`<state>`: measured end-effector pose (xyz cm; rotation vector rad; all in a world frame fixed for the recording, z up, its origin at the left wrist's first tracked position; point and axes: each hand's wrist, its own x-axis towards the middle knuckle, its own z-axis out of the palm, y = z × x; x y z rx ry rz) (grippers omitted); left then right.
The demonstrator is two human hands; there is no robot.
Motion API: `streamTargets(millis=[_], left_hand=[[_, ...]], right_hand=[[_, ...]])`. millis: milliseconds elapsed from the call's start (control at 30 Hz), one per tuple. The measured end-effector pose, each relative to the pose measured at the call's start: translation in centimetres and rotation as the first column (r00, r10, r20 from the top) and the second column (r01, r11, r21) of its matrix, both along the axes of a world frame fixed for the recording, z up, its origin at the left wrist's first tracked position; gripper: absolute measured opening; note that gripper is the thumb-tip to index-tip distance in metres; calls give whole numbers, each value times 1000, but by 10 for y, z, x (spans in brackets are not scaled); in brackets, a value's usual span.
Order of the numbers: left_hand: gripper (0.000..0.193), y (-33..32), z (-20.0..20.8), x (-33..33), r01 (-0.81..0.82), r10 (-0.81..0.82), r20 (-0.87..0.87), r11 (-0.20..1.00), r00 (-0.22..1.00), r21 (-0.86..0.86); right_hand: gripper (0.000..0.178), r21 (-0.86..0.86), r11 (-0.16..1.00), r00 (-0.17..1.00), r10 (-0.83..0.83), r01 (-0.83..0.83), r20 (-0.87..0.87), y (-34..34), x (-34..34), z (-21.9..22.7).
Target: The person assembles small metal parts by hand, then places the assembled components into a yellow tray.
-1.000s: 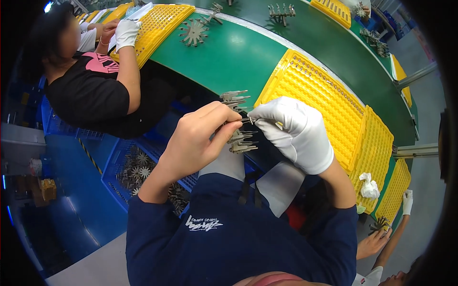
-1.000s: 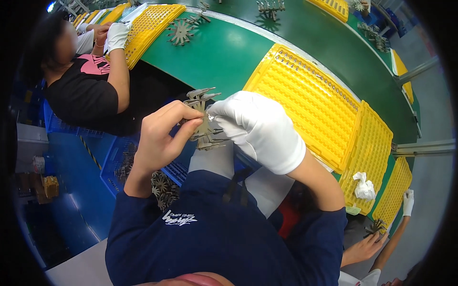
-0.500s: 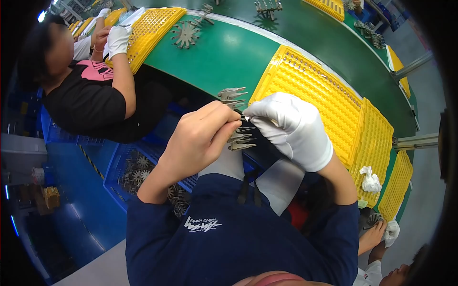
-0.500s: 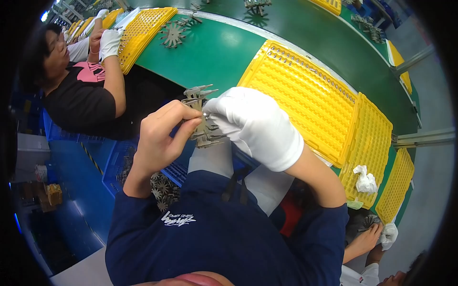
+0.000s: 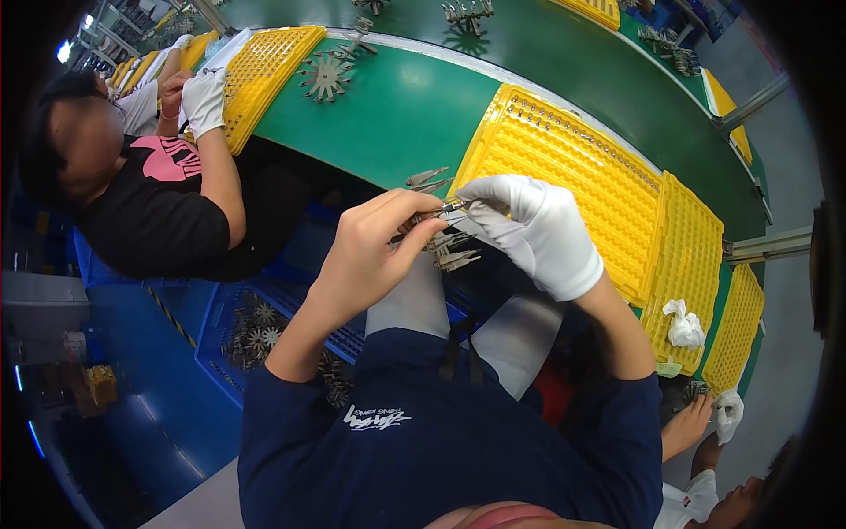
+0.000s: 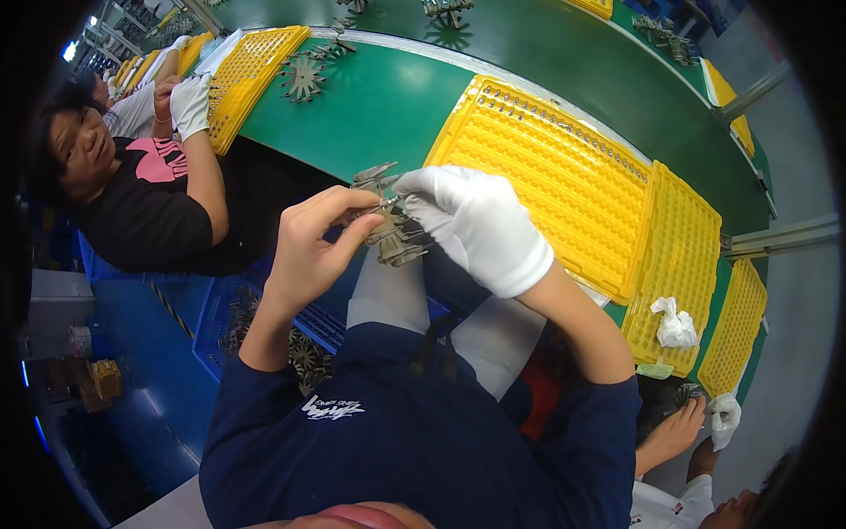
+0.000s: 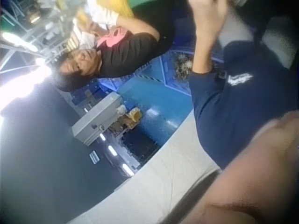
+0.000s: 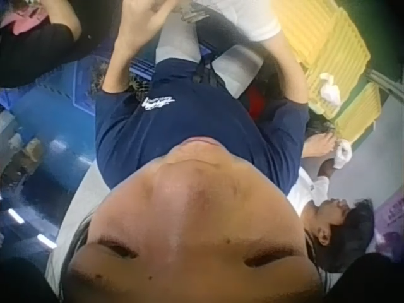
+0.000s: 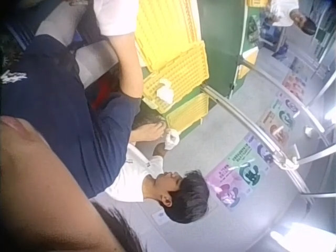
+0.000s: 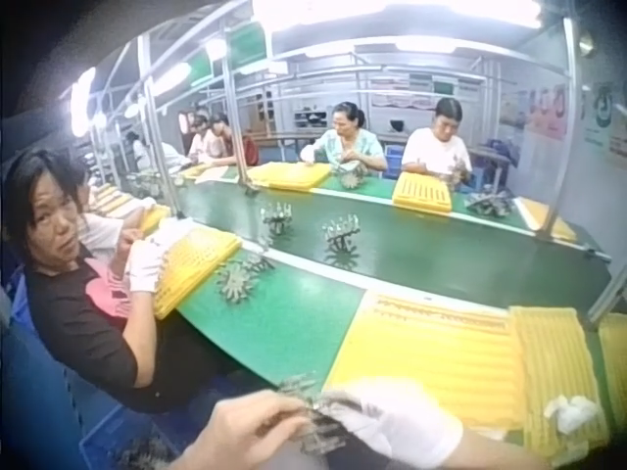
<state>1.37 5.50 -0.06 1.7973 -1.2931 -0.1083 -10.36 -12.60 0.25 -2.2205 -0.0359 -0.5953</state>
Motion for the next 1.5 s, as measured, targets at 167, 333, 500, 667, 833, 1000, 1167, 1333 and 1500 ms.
streamTargets(millis=[167,333,500,667,833,1000,1167,1333,1500], left_hand=[[15,-2,-11,6,-16,-9,-239,995,971,-99],[14,5,-7,5,79,-85,-195,996,977,-39],[12,1,-17,-2,94,-105,-139,992,985,-80],[12,5,-15,-1,64,-72,-136,996,988,-60],[14,8,-24,12,27,-34,-199,999,979,-37],[32,30,-22,20,-2,18,-193,997,981,82],[25,32,-29,26,-42,45,-138,999,989,20],[20,31,-27,24,-56,56,4,998,998,1],[19,31,-27,26,-73,73,2,997,997,-3]], right_hand=[[16,67,997,998,30,-26,-54,-2,4,2],[13,-106,994,999,35,-36,-15,3,3,5],[12,-122,992,1000,-9,12,21,9,-1,-12],[12,94,995,991,26,-14,-130,6,1,-7],[11,-98,993,988,-78,66,-131,-17,-1,-7],[17,-386,900,952,-273,202,-138,-88,9,-43],[21,-425,837,863,-461,345,-206,-147,22,-77],[20,-485,817,880,-440,311,-177,-165,35,-88],[15,-587,776,890,-412,232,-193,-179,46,-92]])
